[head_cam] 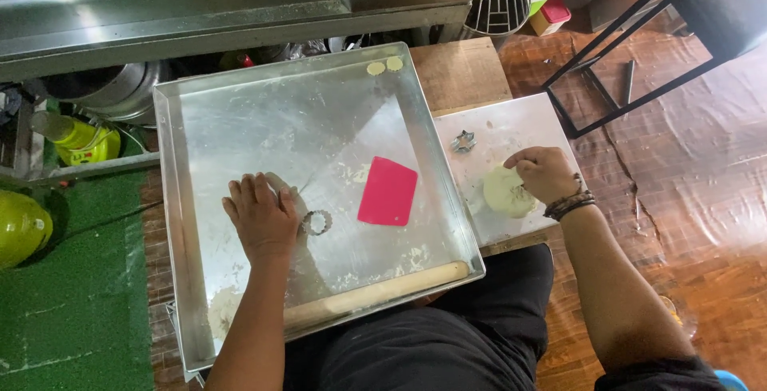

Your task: The person prepares small dough balls by rolling out dough with a rolling pin, cutting circular shapes with a metal mold, and then hand-rolling each piece.

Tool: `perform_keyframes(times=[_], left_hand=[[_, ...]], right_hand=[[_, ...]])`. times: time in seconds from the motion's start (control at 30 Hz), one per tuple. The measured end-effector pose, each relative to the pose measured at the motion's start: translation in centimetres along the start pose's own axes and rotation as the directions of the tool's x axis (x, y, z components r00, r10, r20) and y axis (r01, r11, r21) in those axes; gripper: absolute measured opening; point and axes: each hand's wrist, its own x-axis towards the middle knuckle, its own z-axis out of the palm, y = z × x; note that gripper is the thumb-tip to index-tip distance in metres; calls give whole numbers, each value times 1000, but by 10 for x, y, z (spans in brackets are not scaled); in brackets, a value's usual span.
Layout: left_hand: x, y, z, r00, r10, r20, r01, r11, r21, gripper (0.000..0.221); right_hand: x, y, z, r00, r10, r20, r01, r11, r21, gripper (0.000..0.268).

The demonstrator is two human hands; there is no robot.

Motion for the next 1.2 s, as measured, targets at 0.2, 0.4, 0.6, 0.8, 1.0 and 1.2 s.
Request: perform_keyframes(times=[0.2, 0.4, 0.6, 0.8, 1.0, 1.2], left_hand=[[0, -1, 0, 1000, 4, 5, -4, 1000, -14, 54], [0, 1, -4, 1000, -13, 27, 13, 1000, -7, 54], [1, 3, -8, 1000, -5, 24, 5, 1000, -30, 53], [0, 1, 0, 999, -39, 37, 38, 999, 9, 51], [0, 3, -9, 999, -12, 43, 12, 1000, 10, 51], [2, 3, -1, 999, -43, 18, 44, 998, -35, 51]], right_hand=[[-39, -61, -24, 999, 43, -16, -35, 947, 319, 33], [-13, -14, -18, 985, -166, 42, 168, 887, -429, 33], [16, 24, 10, 987, -145, 65, 152, 737, -659, 39], [15, -6, 7, 995, -74, 67, 97, 867, -489, 23], [-24, -60, -20, 995, 88, 52, -88, 996, -21, 25], [-48, -65, -35, 994, -25, 109, -29, 884, 467, 44]])
